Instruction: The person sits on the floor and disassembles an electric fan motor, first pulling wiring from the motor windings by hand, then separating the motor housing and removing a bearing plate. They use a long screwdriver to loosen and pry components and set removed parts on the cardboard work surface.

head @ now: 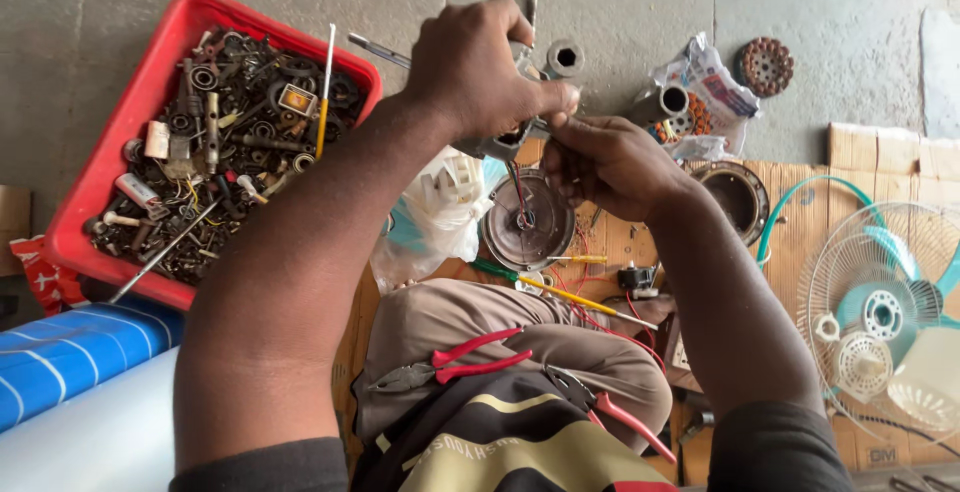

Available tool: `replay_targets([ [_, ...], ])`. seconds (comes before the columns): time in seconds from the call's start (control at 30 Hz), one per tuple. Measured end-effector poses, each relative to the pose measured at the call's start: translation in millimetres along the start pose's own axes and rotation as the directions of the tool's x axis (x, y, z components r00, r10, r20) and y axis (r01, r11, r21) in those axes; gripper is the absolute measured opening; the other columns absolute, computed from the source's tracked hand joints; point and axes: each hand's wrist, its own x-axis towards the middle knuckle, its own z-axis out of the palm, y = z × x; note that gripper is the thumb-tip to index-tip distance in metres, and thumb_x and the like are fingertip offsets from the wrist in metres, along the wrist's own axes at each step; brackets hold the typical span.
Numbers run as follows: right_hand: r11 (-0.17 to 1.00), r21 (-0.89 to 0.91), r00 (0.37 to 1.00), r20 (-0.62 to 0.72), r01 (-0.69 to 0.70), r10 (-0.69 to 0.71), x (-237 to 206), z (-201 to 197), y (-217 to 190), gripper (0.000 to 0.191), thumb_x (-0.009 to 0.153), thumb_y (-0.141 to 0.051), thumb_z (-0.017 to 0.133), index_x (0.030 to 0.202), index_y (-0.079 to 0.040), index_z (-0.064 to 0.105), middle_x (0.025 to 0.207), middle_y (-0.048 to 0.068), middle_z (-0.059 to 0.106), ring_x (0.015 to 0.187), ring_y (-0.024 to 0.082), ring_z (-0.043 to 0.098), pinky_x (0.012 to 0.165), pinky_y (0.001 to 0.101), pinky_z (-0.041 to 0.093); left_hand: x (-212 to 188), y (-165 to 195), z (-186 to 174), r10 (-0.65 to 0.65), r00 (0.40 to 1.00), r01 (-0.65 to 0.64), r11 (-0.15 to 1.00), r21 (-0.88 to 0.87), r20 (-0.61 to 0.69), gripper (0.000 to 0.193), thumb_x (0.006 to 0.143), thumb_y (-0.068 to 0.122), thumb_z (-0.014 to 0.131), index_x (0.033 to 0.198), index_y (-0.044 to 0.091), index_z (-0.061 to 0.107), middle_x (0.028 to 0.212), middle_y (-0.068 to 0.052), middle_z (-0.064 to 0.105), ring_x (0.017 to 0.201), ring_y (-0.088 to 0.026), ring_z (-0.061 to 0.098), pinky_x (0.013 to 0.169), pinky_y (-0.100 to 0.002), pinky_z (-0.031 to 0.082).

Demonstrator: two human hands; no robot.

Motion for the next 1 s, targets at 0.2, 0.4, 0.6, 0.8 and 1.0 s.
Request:
replay_targets([
  [0.2, 0.986, -0.166, 0.999, 0.027, -0.014, 0.019, 5.0, -6.6, -6.3, 0.032, 0.105, -0.033, 0.058, 0.1, -0.004, 0.069, 0.088, 0.005, 0.072, 0.073, 0.014, 0.066, 0.065, 0.0306, 0.054, 1.9, -5.6, 4.3, -0.013, 0.998, 0.015, 0.999, -0.03, 0.053, 0.08, 0.059, 0.069, 0.093, 0.099, 0.004, 0.07, 0.091, -0.016, 0.075, 0.087, -0.03, 0.074, 0.08, -0.043, 0.058],
  [0.4, 0.667, -0.689, 0.951, 0.111, 0.283, -0.289, -0.5, -3.0, -10.7, 0.034, 0.109, -0.028, 0.054, 0.097, -0.001, 0.071, 0.079, 0.003, 0.07, 0.068, 0.009, 0.065, 0.061, 0.0271, 0.055, -1.7, -39.4, -23.8, 0.286, 0.949, -0.308, 0.931, -0.195, -0.135, 0.059, 0.099, 0.053, 0.078, 0.116, -0.003, 0.071, 0.11, -0.022, 0.075, 0.101, -0.032, 0.075, 0.089, -0.043, 0.059],
  [0.6, 0.308, -0.852, 0.823, 0.219, 0.423, -0.525, 0.6, 4.1, -15.7, 0.021, 0.104, -0.016, 0.062, 0.098, 0.001, 0.074, 0.075, 0.005, 0.074, 0.062, 0.01, 0.071, 0.057, 0.0284, 0.057, -41.1, -105.7, -74.9, 0.09, 0.996, -0.09, 0.996, -0.027, -0.02, 0.032, 0.11, 0.029, 0.068, 0.104, 0.0, 0.076, 0.092, -0.019, 0.074, 0.081, -0.027, 0.072, 0.073, -0.043, 0.057],
  [0.8, 0.25, -0.86, 0.805, 0.263, 0.446, -0.532, 1.7, 3.7, -22.2, 0.019, 0.105, -0.013, 0.062, 0.099, 0.001, 0.073, 0.076, 0.007, 0.074, 0.066, 0.011, 0.074, 0.06, 0.0286, 0.058, -49.0, -131.3, -78.6, -0.306, 0.941, 0.332, 0.914, -0.232, 0.143, 0.037, 0.103, 0.039, 0.069, 0.095, 0.003, 0.076, 0.072, -0.005, 0.071, 0.062, -0.011, 0.064, 0.056, -0.031, 0.053],
  [1.0, 0.13, -0.902, 0.785, 0.277, 0.411, -0.554, 4.0, 2.3, -22.7, 0.016, 0.103, -0.011, 0.064, 0.1, 0.001, 0.074, 0.077, 0.011, 0.074, 0.066, 0.016, 0.074, 0.061, 0.0306, 0.057, -46.2, -134.1, -78.6, -0.49, 0.789, 0.614, 0.605, -0.507, 0.372, 0.045, 0.098, 0.046, 0.07, 0.086, 0.003, 0.071, 0.07, -0.003, 0.067, 0.055, -0.006, 0.057, 0.048, -0.022, 0.047],
])
